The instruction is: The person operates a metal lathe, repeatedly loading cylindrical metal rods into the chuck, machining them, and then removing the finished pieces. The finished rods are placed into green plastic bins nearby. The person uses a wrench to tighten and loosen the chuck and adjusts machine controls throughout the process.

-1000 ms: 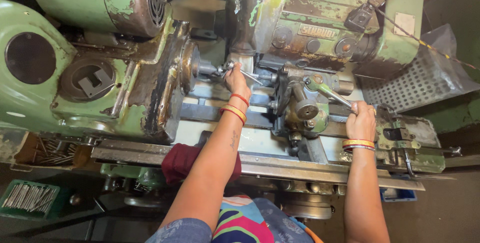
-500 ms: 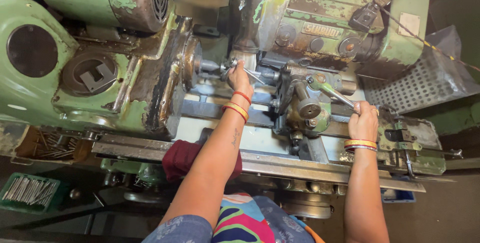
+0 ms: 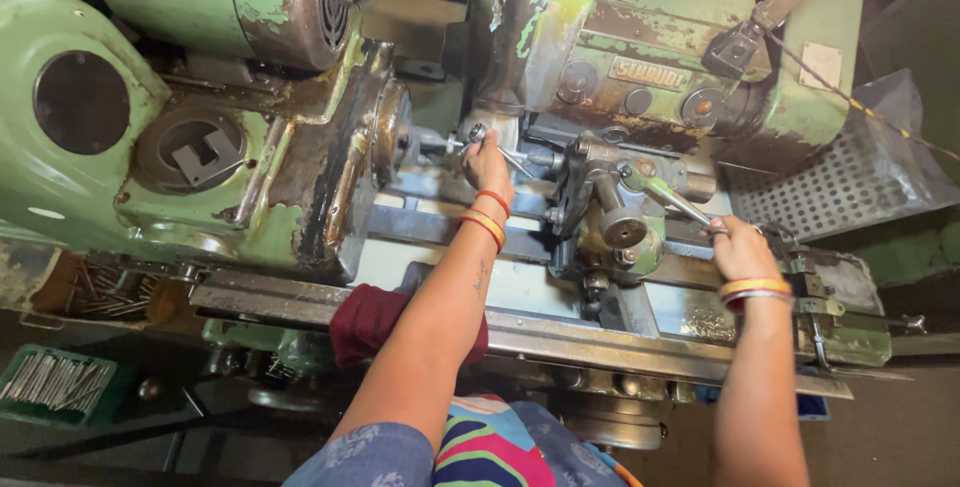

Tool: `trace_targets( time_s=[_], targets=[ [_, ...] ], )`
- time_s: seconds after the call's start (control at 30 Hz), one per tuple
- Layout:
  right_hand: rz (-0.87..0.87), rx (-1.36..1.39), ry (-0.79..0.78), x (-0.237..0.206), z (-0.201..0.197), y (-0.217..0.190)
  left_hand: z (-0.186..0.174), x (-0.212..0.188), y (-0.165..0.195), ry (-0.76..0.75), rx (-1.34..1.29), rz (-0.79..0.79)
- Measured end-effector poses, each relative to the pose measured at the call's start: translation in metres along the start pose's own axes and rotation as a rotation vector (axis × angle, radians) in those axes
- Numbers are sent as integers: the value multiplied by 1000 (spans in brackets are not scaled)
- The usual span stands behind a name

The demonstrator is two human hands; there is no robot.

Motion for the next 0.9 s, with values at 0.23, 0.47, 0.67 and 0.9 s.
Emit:
trace_targets(
  time_s=[0.23,0.47,0.67,0.9],
  targets=[
    [127,-202,83,-35,17,-21,-1,32,1,-7,-381,-9],
    [-23,-112,173,-12,0,-16,-17,29,-15,114,23,-97],
    [-9,-87,182,4,2,1,-25,36,-17,131,-173,-184],
    [-60,-99,171,1,-5,-18,-15,54,-32,17,-362,-238]
  ],
)
Point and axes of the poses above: each hand's wrist, its own x-axis towards the middle knuckle, its own z-axis out of the palm, y = z × x, the point moved 6 cm from there along x, towards the middle knuckle, and after that the axes turned 1 degree about -x, right-handed, at the moved point
